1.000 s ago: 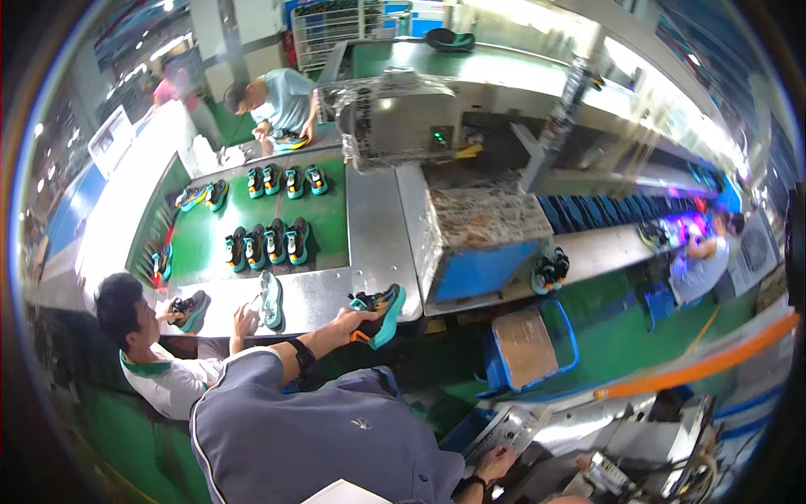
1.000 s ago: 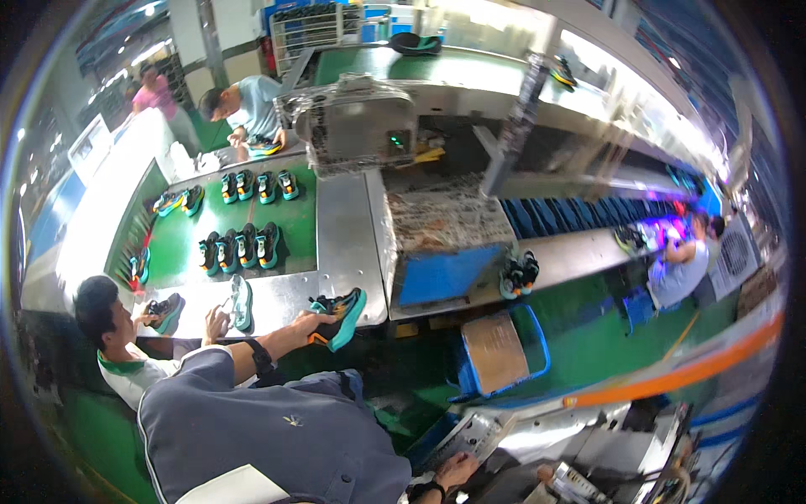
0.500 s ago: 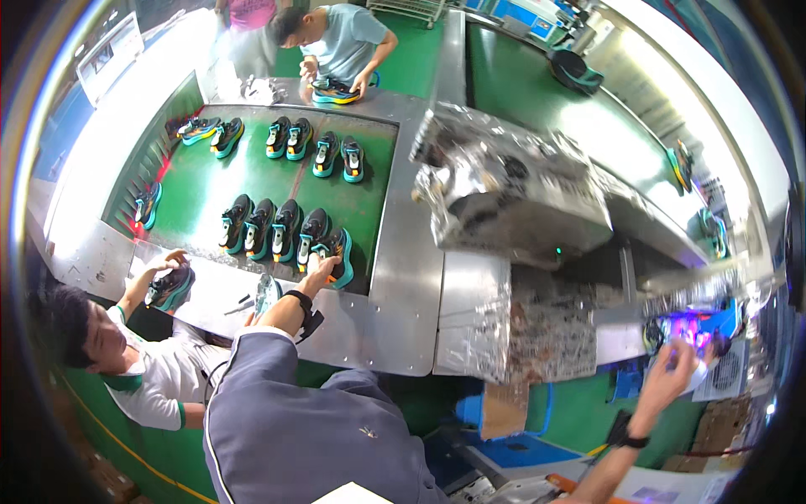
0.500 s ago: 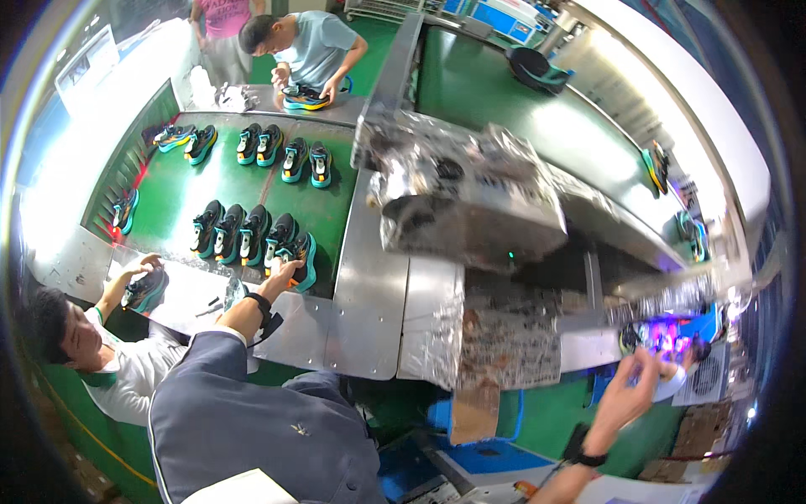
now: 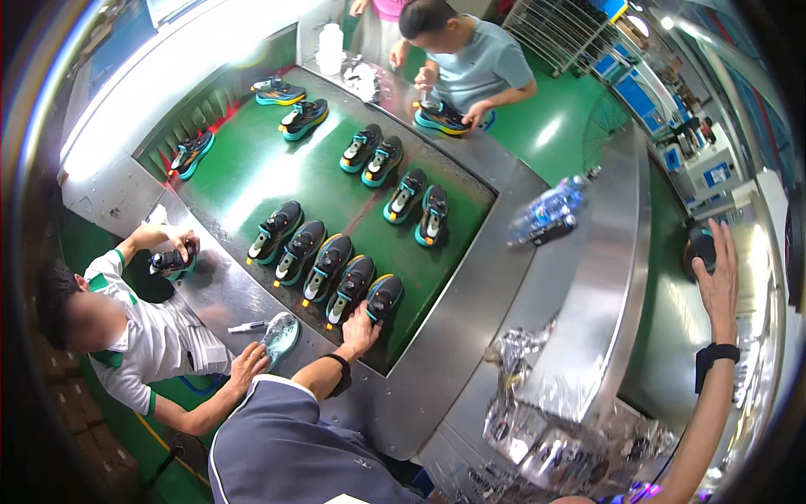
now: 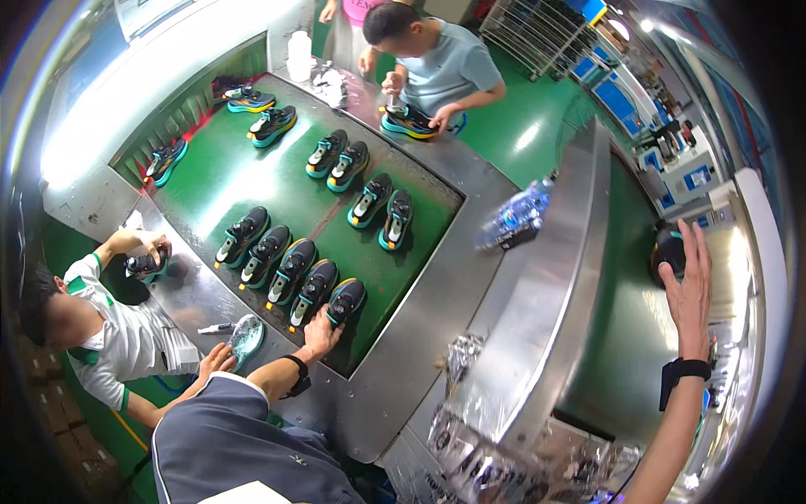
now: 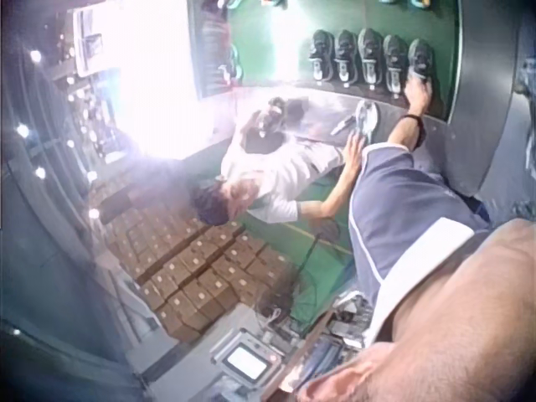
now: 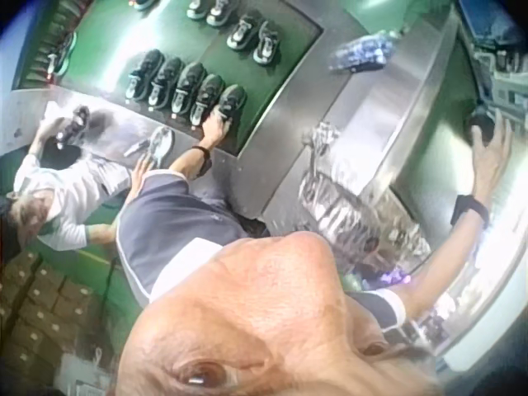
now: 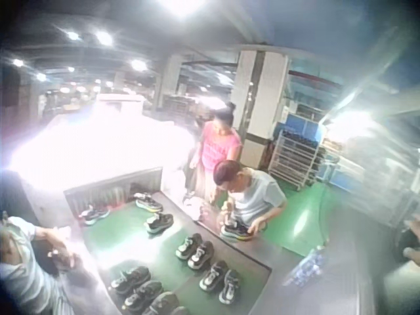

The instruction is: Operator is using a machinery and hands to assemble and inspect athletic shoes in a factory environment.

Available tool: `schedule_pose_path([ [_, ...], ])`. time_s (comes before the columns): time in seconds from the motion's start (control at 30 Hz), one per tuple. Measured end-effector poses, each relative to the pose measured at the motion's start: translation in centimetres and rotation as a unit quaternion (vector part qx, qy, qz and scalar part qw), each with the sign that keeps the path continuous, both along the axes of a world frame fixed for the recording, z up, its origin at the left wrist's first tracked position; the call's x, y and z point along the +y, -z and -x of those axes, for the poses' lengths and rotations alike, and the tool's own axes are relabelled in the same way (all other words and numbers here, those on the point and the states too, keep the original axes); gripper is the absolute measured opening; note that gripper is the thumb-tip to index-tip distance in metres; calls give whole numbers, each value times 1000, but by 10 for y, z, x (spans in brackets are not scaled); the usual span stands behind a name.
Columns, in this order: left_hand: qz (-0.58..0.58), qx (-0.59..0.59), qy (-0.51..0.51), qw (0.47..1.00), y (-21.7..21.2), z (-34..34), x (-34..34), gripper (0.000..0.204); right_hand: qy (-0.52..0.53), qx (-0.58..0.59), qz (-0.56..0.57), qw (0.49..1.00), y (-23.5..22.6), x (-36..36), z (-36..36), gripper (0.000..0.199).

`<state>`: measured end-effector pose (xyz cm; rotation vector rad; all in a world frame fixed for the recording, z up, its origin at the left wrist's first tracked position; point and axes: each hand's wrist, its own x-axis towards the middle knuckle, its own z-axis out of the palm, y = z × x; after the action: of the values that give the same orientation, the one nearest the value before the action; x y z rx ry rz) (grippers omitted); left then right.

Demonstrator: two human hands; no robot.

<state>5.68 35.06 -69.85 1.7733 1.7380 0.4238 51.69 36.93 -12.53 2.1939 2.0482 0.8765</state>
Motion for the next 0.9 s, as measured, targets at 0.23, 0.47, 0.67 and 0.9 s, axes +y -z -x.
schedule_pose_path([
  [0.23, -3, 14, -11, 1000, 5, -3, -3, 69, 194, 62, 55, 978, 11, 55, -10, 33],
  [0.47, 12, 17, -8, 1000, -9, -8, 2, 71, 144, 131, -98, 976, 28, -19, -98, 60],
  [0.67, 52, 25, -6, 998, -11, -9, 6, 75, 109, 218, -99, 965, 24, -68, -85, 70],
  [0.9, 168, -75, 10, 983, -16, 1, -10, 80, 173, 274, -190, 927, -24, -145, -39, 50],
])
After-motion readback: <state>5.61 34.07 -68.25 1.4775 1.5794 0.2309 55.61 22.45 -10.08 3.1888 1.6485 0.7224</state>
